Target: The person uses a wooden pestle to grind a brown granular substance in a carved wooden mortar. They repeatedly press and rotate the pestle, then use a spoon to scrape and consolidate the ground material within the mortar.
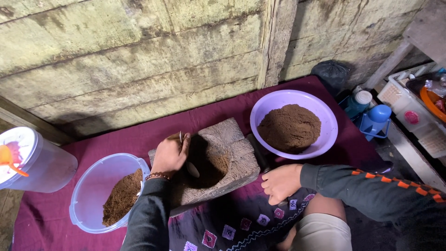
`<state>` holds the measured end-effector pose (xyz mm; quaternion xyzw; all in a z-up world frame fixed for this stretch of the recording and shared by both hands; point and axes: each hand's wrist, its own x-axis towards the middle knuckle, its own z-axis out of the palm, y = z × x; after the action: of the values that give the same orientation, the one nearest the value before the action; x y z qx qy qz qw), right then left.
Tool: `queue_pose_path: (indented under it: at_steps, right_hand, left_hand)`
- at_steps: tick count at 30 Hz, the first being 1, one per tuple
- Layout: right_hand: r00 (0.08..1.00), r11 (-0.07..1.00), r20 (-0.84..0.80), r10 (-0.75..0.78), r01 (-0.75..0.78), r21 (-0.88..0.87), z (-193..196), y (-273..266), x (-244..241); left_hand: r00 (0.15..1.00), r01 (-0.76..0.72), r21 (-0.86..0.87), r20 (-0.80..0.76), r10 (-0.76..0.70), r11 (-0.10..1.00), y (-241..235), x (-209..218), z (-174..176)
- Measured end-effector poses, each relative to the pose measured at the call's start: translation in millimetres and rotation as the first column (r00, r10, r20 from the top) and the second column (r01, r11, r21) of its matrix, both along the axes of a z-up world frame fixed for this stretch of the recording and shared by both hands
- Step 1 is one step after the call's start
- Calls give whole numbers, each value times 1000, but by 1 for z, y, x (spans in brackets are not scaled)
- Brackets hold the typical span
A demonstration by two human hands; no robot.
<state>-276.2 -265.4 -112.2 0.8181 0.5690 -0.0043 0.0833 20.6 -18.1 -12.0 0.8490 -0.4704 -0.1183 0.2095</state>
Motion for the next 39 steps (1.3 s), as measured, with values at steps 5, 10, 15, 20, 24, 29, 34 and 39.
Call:
queue_pose_path:
  at_steps: [5, 10, 15, 20, 24, 29, 34, 39]
  right_hand:
    - [967, 988, 205, -154, 153, 21, 7, 3, -15]
    - [955, 960, 106, -277, 279, -8, 33, 20, -25]
    - [915, 926, 150, -374, 377, 12, 30, 35, -47]
    - [865, 868, -68, -497, 496, -33, 49, 67, -66]
    - [914, 817, 15, -406, 356, 454, 113, 112, -39]
    - [677, 416, 19, -735, 430, 801, 123, 108, 40]
    - [519, 175, -320, -793, 697, 696, 123, 113, 107]
    - [398, 38, -469, -788, 793, 609, 122, 116, 138]
  left_hand:
    - [970, 82, -213, 241, -30, 974, 3, 1, -13]
    - [963, 87, -196, 266, -32, 977, 2, -5, 2]
    - [962, 72, -213, 273, -11, 974, 7, -14, 18]
    - [864, 246, -249, 495, -95, 937, 5, -5, 3]
    - [781, 349, -287, 615, -108, 892, 10, -8, 3]
    - [901, 229, -364, 430, -55, 903, 16, -13, -3]
    - [985, 138, -487, 163, -65, 863, 18, -9, 0]
    - [989, 140, -574, 44, -140, 807, 17, -12, 12]
